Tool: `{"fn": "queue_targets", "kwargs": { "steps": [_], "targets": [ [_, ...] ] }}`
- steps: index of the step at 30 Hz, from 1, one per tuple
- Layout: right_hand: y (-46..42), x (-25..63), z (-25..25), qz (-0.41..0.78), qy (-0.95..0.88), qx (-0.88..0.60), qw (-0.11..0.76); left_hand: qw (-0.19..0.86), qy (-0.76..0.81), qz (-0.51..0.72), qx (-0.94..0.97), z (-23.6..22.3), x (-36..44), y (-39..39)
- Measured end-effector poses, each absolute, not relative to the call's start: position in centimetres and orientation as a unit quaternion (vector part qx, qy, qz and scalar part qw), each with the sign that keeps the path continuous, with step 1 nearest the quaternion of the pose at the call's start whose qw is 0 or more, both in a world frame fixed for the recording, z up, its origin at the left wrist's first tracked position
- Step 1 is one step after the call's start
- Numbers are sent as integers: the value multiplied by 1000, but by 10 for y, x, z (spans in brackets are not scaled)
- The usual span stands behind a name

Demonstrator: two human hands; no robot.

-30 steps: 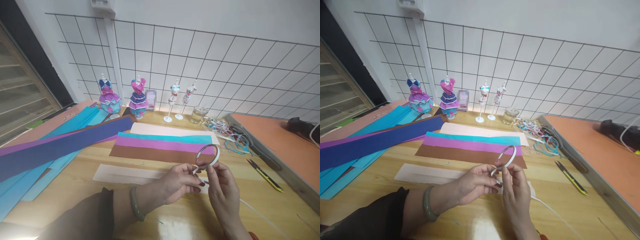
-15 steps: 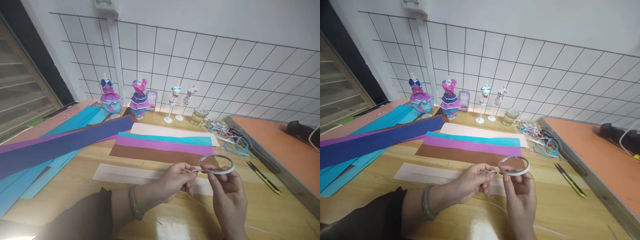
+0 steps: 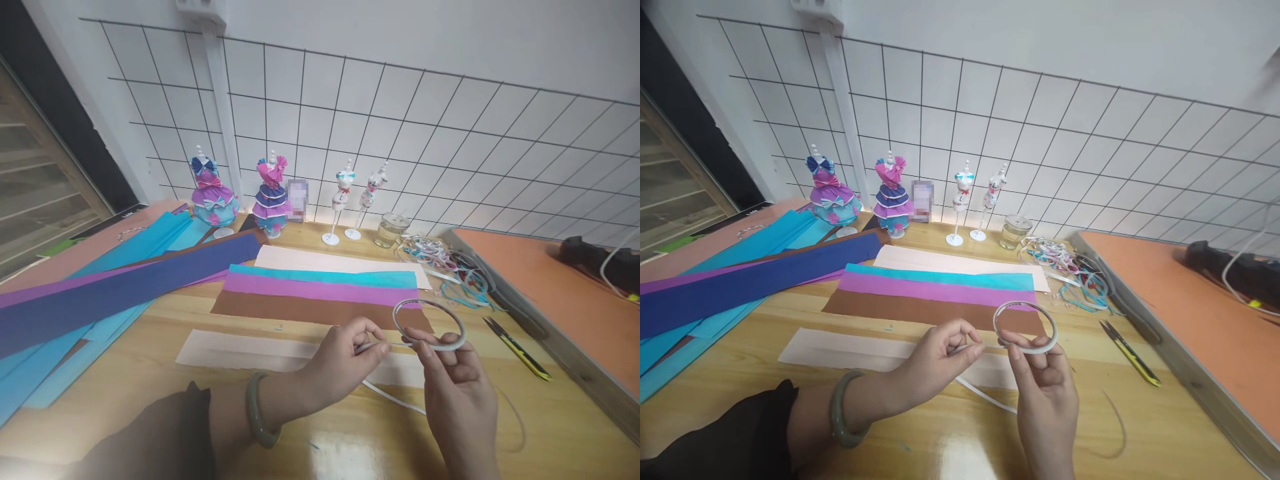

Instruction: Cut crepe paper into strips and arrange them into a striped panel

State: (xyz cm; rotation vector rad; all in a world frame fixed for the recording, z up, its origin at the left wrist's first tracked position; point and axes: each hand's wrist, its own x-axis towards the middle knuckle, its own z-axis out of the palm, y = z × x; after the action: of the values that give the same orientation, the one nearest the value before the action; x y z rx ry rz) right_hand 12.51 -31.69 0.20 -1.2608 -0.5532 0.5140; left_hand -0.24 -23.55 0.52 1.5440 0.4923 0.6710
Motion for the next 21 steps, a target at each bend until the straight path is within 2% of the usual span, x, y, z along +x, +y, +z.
{"fn": "queue_targets", "kwargs": {
  "steps": [6,14,17,21],
  "targets": [
    [-317,135,-2,289,-217,-535,764,578,227,277,733,9,-6,-233],
    [-334,163,-21,267,-163,-554,772,607,290,221,706,-6,1,-222],
    [-349,175,-28,287,-185,-624,703,610,317,169,706,-15,2,-214],
    [-377,188,-28,318,-292,-761,483,590,322,124,730,-23,0,-209]
  ]
}}
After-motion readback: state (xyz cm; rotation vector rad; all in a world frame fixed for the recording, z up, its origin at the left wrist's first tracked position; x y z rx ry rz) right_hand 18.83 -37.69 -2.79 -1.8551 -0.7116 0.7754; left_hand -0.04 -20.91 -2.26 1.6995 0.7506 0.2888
